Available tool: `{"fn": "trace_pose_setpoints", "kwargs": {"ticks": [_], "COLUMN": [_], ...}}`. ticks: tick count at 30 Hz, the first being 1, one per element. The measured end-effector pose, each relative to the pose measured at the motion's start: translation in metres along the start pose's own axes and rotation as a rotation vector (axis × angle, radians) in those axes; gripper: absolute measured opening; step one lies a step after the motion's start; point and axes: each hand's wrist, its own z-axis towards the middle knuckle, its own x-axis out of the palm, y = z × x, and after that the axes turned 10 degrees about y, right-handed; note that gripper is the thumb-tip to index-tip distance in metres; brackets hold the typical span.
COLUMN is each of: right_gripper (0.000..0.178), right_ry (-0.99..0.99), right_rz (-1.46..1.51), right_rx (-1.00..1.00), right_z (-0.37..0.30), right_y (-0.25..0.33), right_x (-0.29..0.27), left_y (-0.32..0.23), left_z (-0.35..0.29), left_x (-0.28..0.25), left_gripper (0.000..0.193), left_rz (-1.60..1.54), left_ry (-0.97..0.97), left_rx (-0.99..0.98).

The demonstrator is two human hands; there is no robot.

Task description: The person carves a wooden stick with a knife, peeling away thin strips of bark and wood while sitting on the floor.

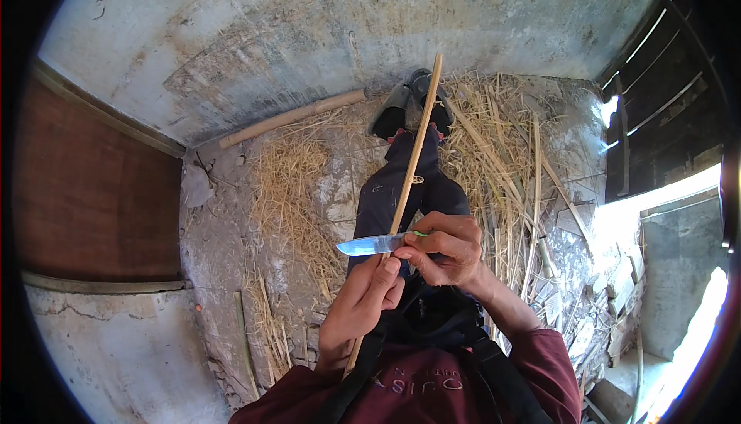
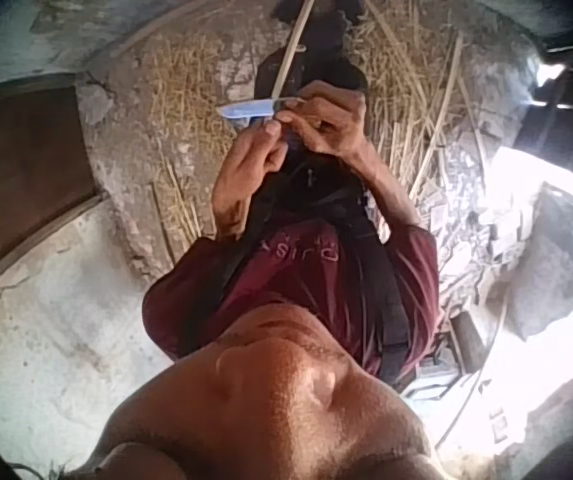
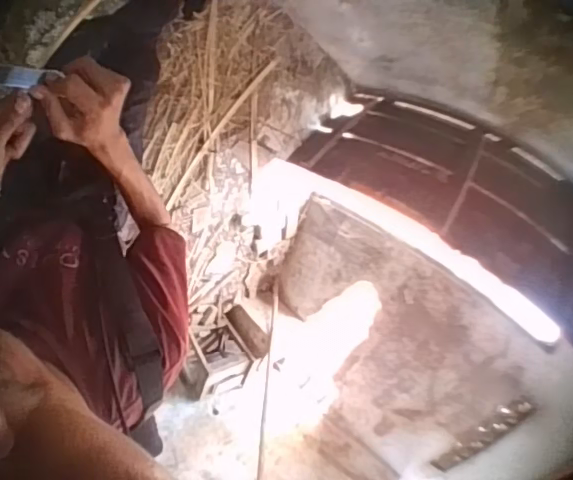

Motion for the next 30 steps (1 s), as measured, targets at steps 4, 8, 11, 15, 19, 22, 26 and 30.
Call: {"fn": "trace_pose_setpoints", "kwargs": {"ticks": [4, 8, 11, 15, 19, 22, 26, 30], "right_gripper": [0.020, 0.024, 0.024, 0.024, 0.021, 0.022, 0.023, 0.022], "right_ry": [-0.012, -0.091, -0.073, -0.104, -0.133, -0.204, -0.216, -0.269], "right_rz": [-0.064, -0.060, -0.061, -0.094, -0.089, -0.098, -0.125, -0.182], "right_rx": [-0.014, 0.078, 0.066, 0.087, 0.104, 0.137, 0.167, 0.208], "right_z": [0.003, 0.009, 0.016, 0.016, 0.019, 0.027, 0.032, 0.041], "right_y": [-0.001, -0.016, -0.013, -0.023, -0.029, -0.045, -0.051, -0.065], "right_x": [-0.003, -0.013, -0.018, -0.017, -0.016, -0.023, -0.027, -0.040], "left_y": [-0.004, 0.000, -0.004, 0.002, 0.000, -0.002, 0.000, 0.001], "left_z": [-0.001, -0.003, -0.003, -0.002, -0.002, -0.003, -0.002, -0.001], "left_x": [0.002, -0.001, -0.001, -0.003, -0.003, -0.002, -0.005, -0.002], "left_gripper": [0.032, 0.031, 0.031, 0.032, 0.033, 0.034, 0.034, 0.034], "left_rz": [-0.004, -0.007, 0.008, 0.025, 0.047, 0.049, 0.068, 0.089], "left_ry": [-0.020, -0.013, -0.021, -0.029, -0.041, -0.048, -0.042, -0.043], "left_rx": [0.000, 0.006, -0.002, -0.005, 0.000, 0.004, -0.003, 0.017]}}
